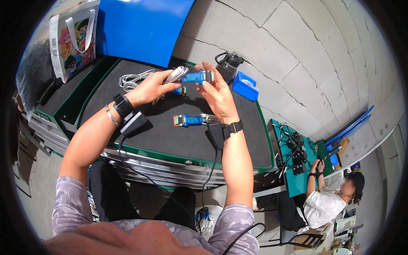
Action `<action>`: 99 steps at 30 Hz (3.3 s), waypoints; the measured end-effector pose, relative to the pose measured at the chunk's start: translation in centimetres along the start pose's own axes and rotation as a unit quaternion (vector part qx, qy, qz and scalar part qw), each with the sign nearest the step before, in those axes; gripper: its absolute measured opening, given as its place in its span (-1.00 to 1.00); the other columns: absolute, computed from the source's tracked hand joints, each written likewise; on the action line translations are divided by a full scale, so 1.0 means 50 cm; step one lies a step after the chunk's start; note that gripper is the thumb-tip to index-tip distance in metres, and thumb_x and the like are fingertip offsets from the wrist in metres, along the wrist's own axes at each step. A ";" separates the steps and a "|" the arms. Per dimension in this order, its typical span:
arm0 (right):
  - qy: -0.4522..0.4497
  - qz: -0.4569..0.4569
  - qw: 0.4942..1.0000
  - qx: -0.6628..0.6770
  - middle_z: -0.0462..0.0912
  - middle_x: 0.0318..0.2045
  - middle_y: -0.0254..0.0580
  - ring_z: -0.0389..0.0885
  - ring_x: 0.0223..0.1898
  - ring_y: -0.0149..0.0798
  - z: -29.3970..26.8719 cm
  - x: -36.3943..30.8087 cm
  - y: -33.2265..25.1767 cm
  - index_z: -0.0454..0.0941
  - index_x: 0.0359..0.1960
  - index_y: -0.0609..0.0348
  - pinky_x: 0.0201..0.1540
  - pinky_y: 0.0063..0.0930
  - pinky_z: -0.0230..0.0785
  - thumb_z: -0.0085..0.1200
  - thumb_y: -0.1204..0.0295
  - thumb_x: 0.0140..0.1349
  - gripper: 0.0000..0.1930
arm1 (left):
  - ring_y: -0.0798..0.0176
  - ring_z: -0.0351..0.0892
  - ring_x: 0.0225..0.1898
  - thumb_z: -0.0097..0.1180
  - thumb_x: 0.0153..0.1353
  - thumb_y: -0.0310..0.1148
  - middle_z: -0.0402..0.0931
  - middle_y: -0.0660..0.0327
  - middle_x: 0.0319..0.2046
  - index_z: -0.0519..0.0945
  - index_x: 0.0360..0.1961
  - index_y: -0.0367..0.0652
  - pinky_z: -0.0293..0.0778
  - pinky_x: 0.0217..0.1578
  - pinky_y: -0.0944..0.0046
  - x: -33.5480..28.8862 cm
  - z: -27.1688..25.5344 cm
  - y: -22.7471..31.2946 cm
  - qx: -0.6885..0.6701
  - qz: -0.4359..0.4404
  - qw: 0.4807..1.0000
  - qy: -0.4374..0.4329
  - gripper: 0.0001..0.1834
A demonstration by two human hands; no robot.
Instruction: Organizing and inspecting electronic cable assemblies on a workbench.
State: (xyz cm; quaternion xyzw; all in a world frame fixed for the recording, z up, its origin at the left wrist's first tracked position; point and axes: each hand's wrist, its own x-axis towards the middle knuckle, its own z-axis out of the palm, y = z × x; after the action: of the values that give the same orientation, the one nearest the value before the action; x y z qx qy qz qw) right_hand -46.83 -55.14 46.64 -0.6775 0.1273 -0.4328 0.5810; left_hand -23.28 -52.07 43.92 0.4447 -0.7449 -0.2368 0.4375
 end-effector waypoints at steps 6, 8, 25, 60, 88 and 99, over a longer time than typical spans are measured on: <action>-0.001 0.003 1.000 0.006 0.34 0.30 -0.17 0.47 -0.03 -0.44 -0.002 0.003 0.004 0.17 0.39 0.05 0.08 -0.47 0.36 0.12 0.42 0.32 -0.38 | 0.30 0.51 -0.57 0.18 0.28 -0.11 0.52 0.13 -0.51 0.49 -0.26 -0.27 0.40 -0.54 0.20 0.003 0.007 -0.019 -0.007 0.034 0.999 0.020 -0.62; -0.003 0.003 1.000 0.020 0.34 0.29 -0.16 0.47 -0.05 -0.43 -0.006 0.002 0.005 0.18 0.39 0.08 0.08 -0.45 0.36 0.11 0.41 0.32 -0.39 | 0.36 0.47 -0.49 0.18 0.28 -0.12 0.51 0.20 -0.49 0.51 -0.18 -0.26 0.39 -0.46 0.24 0.000 0.001 -0.002 -0.003 0.002 1.000 -0.003 -0.62; -0.002 -0.002 0.998 0.069 0.40 0.24 -0.19 0.48 -0.07 -0.41 -0.010 0.005 0.008 0.24 0.34 0.09 0.09 -0.40 0.36 0.10 0.37 0.35 -0.45 | 0.47 0.37 -0.35 0.19 0.28 -0.05 0.51 0.30 -0.36 0.50 -0.03 -0.24 0.38 -0.33 0.33 -0.008 -0.003 0.012 -0.057 0.038 0.998 0.004 -0.54; 0.048 -0.036 0.995 0.081 0.60 -0.02 -0.32 0.52 -0.06 -0.45 -0.008 -0.005 -0.004 0.49 0.14 0.14 0.03 -0.47 0.35 0.15 0.17 0.31 -0.55 | 0.55 0.49 -0.28 0.23 0.26 -0.33 0.60 0.36 -0.36 0.62 -0.20 -0.27 0.45 -0.21 0.40 0.001 -0.004 0.027 -0.193 0.050 0.980 0.009 -0.79; -0.012 -0.064 0.990 0.123 0.47 0.19 -0.27 0.40 0.22 -0.29 -0.025 0.005 0.005 0.43 0.21 0.08 0.26 -0.26 0.21 0.19 0.25 0.27 -0.51 | 0.49 0.55 -0.18 0.20 0.27 -0.40 0.61 0.34 -0.28 0.59 -0.12 -0.26 0.47 -0.07 0.38 0.001 -0.007 0.008 -0.184 0.029 0.982 0.019 -0.79; -0.003 -0.042 0.993 0.111 0.44 0.23 -0.24 0.50 0.05 -0.45 -0.023 0.000 0.000 0.40 0.24 0.08 0.21 -0.33 0.33 0.18 0.35 0.28 -0.51 | 0.55 0.49 -0.22 0.20 0.27 -0.41 0.58 0.39 -0.32 0.60 -0.13 -0.26 0.46 -0.11 0.42 0.004 -0.004 0.001 -0.169 0.032 0.985 0.027 -0.81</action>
State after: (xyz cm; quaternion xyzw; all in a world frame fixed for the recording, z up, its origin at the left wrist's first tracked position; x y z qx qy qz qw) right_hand -47.69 -55.92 46.56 -0.6146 0.0479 -0.4666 0.6342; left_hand -23.17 -52.21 44.16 0.3461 -0.6958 -0.3331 0.5340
